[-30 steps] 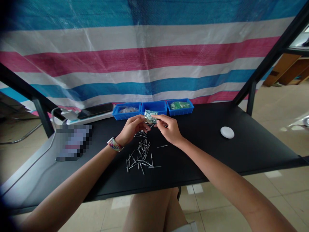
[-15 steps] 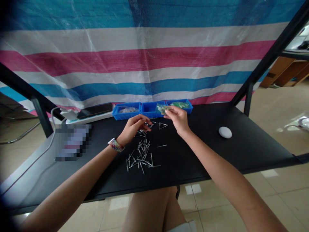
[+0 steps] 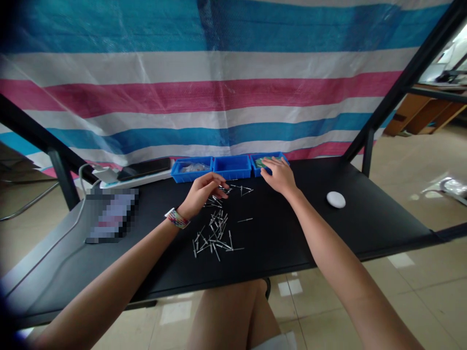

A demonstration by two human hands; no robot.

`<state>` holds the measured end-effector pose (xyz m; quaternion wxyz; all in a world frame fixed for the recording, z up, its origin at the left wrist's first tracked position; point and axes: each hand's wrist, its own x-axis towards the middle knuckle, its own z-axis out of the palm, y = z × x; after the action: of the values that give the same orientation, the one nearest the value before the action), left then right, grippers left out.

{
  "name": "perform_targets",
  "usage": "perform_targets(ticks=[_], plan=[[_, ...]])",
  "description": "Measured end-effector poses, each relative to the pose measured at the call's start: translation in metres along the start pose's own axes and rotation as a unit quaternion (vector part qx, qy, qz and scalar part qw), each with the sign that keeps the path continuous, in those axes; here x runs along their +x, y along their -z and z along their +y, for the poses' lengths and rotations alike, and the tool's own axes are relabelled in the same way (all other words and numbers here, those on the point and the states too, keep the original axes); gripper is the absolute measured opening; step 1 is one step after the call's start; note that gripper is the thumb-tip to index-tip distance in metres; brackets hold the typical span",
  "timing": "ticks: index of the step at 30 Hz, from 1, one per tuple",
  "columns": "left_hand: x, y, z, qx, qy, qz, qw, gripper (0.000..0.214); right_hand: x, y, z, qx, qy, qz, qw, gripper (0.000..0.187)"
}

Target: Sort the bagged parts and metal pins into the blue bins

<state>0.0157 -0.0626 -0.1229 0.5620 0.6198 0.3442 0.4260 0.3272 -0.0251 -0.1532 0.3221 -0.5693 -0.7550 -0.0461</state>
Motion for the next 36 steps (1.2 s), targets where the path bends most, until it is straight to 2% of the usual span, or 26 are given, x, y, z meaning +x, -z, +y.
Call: perform_targets(ticks=[4,7,10,13,14,16,20,23,28,33,36], plan=[[0.001,0.002,-0.003,0.028,-0.014,0.001,0.999,0.023,0.001,0.002,0.000,-0.017,0.003,0.000,1.000,0.040],[0.002,0.007,-0.004,0.130,-0.051,0.008,0.990,0.017,-0.001,0.002,-0.002,-0.005,0.005,0.014,1.000,0.041],[0.001,0.013,-0.003,0.263,-0.097,0.043,0.959,0.017,-0.002,0.005,-0.008,0.014,0.008,0.049,0.999,0.042],[0.001,0.018,0.000,0.341,-0.116,0.075,0.930,0.019,-0.004,0.011,-0.022,0.052,0.042,0.084,0.994,0.039],[0.001,0.019,0.000,0.355,-0.118,0.081,0.924,0.019,-0.004,0.014,-0.027,0.070,0.062,0.080,0.992,0.035],[0.001,0.020,0.000,0.370,-0.117,0.082,0.918,0.019,-0.007,0.017,-0.038,0.107,0.103,0.029,0.989,0.026],[0.001,0.020,-0.003,0.366,-0.111,0.067,0.921,0.019,-0.014,0.017,-0.052,0.109,0.127,-0.117,0.979,0.016],[0.003,0.019,-0.006,0.310,-0.088,0.060,0.945,0.018,-0.017,0.014,-0.054,0.095,0.105,-0.171,0.975,0.014],[0.008,0.019,-0.009,0.186,-0.036,0.048,0.981,0.019,-0.015,0.011,-0.050,0.105,0.083,-0.197,0.971,0.015],[0.009,0.019,-0.011,0.161,-0.033,0.042,0.986,0.018,-0.013,0.009,-0.045,0.149,0.059,-0.214,0.964,0.016],[0.009,0.019,-0.013,0.163,-0.030,0.035,0.986,0.019,-0.013,0.006,-0.043,0.200,0.057,-0.204,0.957,0.015]])
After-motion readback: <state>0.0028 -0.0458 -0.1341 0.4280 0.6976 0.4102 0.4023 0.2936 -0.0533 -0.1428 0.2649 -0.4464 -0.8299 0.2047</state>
